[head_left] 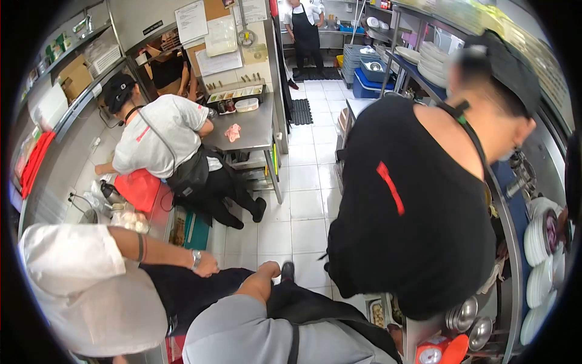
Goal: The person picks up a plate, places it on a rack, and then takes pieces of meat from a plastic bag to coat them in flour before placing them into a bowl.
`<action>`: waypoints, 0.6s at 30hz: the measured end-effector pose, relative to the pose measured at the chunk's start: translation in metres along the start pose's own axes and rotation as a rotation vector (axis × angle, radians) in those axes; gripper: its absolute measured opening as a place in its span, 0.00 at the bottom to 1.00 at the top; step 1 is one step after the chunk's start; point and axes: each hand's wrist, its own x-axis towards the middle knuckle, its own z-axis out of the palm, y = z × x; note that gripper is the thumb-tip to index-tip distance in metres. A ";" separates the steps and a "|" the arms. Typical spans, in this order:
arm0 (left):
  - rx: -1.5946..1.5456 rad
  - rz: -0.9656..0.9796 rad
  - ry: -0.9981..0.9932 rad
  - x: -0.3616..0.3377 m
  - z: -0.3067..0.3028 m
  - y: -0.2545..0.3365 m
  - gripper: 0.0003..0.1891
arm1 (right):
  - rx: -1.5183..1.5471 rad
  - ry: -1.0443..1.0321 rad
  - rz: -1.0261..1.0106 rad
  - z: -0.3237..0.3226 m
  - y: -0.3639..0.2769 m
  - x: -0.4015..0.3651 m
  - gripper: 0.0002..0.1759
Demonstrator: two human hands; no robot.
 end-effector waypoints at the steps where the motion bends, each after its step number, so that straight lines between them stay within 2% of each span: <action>1: -0.044 0.032 0.024 0.003 -0.025 -0.001 0.20 | 0.131 0.062 0.096 0.000 -0.006 0.017 0.23; 5: -0.106 0.029 0.320 0.053 -0.165 -0.008 0.23 | 0.112 0.109 0.337 -0.024 -0.085 0.087 0.23; 8: -0.239 0.016 0.628 0.110 -0.293 -0.023 0.23 | 0.064 0.151 0.399 -0.050 -0.152 0.151 0.23; 12: -0.416 0.068 0.822 0.156 -0.456 -0.062 0.21 | 0.060 0.243 0.496 -0.090 -0.235 0.208 0.23; 14: -0.471 0.062 0.866 0.184 -0.513 -0.081 0.22 | 0.062 0.289 0.544 -0.110 -0.270 0.226 0.23; 18: -0.435 0.006 0.823 0.222 -0.595 -0.102 0.24 | 0.063 0.365 0.639 -0.144 -0.324 0.248 0.24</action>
